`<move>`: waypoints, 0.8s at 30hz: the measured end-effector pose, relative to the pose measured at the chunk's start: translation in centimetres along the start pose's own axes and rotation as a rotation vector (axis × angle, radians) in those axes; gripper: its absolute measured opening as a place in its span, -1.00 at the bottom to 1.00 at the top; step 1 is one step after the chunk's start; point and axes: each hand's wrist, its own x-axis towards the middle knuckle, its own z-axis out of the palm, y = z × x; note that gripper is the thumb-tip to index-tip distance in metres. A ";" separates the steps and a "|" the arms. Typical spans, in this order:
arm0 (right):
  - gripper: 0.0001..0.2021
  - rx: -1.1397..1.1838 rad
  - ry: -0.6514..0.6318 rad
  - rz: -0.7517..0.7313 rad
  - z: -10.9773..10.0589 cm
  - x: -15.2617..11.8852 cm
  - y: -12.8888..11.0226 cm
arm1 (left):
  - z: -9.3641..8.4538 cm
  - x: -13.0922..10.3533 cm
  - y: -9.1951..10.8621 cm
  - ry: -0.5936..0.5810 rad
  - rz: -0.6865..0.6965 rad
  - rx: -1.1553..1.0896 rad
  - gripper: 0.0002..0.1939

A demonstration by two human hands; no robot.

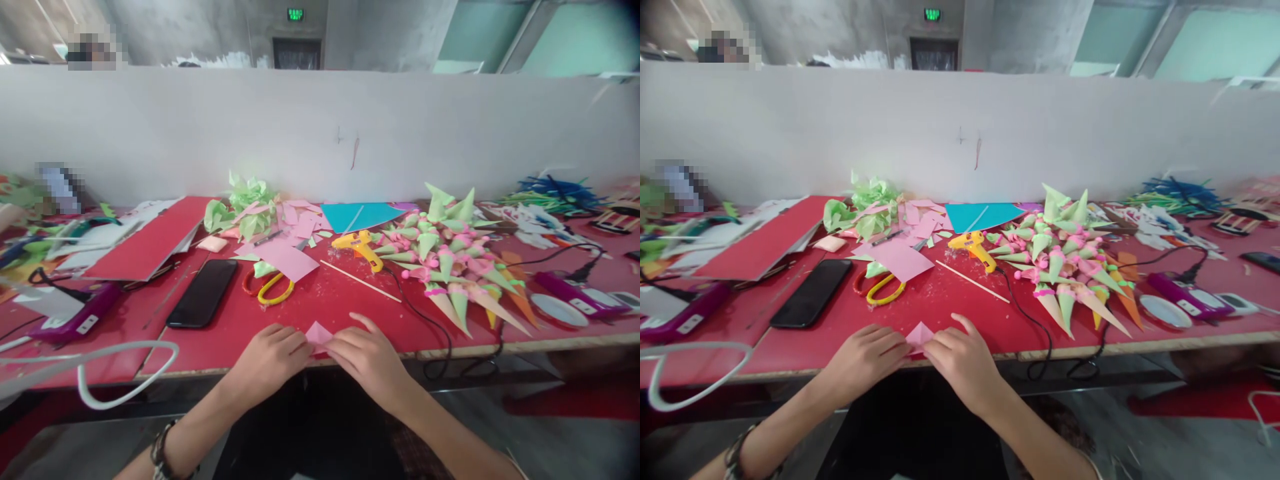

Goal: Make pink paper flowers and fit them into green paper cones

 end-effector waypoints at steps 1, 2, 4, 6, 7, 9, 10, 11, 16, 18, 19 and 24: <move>-0.84 -0.035 0.027 -0.011 -0.2 0.3 -0.1 | -0.1 0.3 -0.1 0.041 0.014 0.032 -0.84; -0.84 -0.077 0.059 -0.031 -0.3 0.7 -0.2 | -0.3 0.6 -0.2 0.076 0.024 0.057 -0.83; -0.83 -0.161 0.133 -0.088 -0.6 1.6 -0.4 | -1.0 1.3 -0.4 0.122 0.032 0.072 -0.81; -0.82 -0.211 0.183 -0.158 -1.0 2.5 -0.5 | -1.8 1.9 -0.4 0.134 0.017 0.038 -0.76; -0.82 -0.215 0.196 -0.182 -1.2 2.9 -0.5 | -2.2 2.1 -0.4 0.134 0.003 0.010 -0.74; -0.81 -0.195 0.211 -0.210 -1.6 3.4 -0.3 | -2.8 2.4 -0.4 0.129 -0.022 -0.045 -0.72; -0.81 -0.180 0.214 -0.215 -1.9 3.5 -0.1 | -3.1 2.4 -0.5 0.126 -0.030 -0.066 -0.72; -0.82 -0.170 0.219 -0.216 -2.1 3.6 0.2 | -3.3 2.4 -0.6 0.125 -0.035 -0.083 -0.71; -0.81 -0.176 0.255 -0.080 -3.2 2.5 3.4 | -3.8 1.2 -2.1 0.129 -0.098 -0.113 -0.68; -0.82 -0.155 0.290 0.043 -3.5 2.1 4.4 | -3.8 0.7 -2.8 0.138 -0.142 -0.102 -0.68; -0.82 -0.124 0.321 0.098 -3.6 2.0 4.7 | -3.9 0.6 -3.1 0.137 -0.150 -0.095 -0.67; -0.88 0.149 0.149 -0.021 -3.6 2.9 3.0 | -4.1 1.1 -3.1 0.125 -0.083 0.024 -0.71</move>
